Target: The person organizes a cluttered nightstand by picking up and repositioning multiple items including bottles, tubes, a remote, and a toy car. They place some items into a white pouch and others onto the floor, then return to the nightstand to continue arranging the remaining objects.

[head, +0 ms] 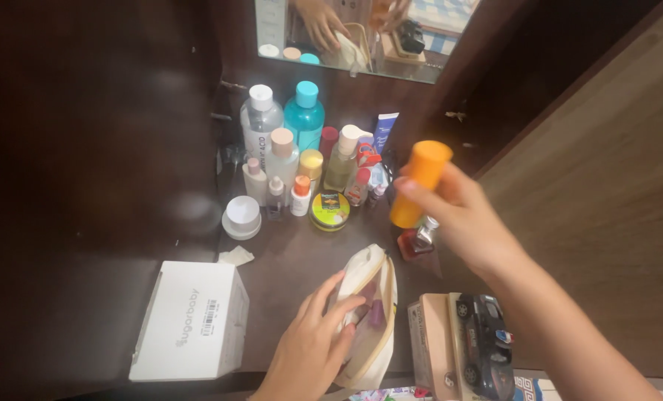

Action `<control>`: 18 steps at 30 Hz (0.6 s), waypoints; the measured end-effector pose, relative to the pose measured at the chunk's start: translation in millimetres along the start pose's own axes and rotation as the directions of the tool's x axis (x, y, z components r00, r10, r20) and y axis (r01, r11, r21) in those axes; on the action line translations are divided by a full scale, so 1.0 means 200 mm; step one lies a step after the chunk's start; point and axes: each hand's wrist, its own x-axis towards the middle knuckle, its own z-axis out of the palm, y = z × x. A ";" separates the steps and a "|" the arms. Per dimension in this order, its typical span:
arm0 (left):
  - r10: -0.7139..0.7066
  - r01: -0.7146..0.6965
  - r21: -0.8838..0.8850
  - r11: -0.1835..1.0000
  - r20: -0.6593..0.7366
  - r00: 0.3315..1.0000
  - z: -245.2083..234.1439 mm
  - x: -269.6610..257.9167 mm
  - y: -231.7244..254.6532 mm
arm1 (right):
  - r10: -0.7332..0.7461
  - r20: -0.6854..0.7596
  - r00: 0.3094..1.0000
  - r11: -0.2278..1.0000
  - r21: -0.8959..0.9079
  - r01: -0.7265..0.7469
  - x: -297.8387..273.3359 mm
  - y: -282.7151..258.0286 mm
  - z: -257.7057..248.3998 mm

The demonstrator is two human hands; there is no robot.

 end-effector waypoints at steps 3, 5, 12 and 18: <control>0.015 -0.016 0.013 1.000 0.006 1.000 0.00 -0.01 -0.01 | -0.134 0.051 0.990 0.946 -0.291 0.143 0.15 0.12 0.05; 0.023 -0.023 0.024 0.999 0.003 1.000 0.00 -0.02 -0.02 | -0.204 0.077 0.976 0.867 -0.450 0.216 0.21 0.14 0.08; 0.056 -0.055 0.026 0.998 -0.020 0.998 0.02 -0.03 -0.07 | -0.056 0.023 0.998 0.694 -0.718 0.055 0.35 0.28 0.12; 0.091 -0.090 0.030 0.996 -0.027 0.996 0.04 -0.03 -0.12 | -0.147 0.053 0.988 0.656 -0.742 0.137 0.38 0.31 0.15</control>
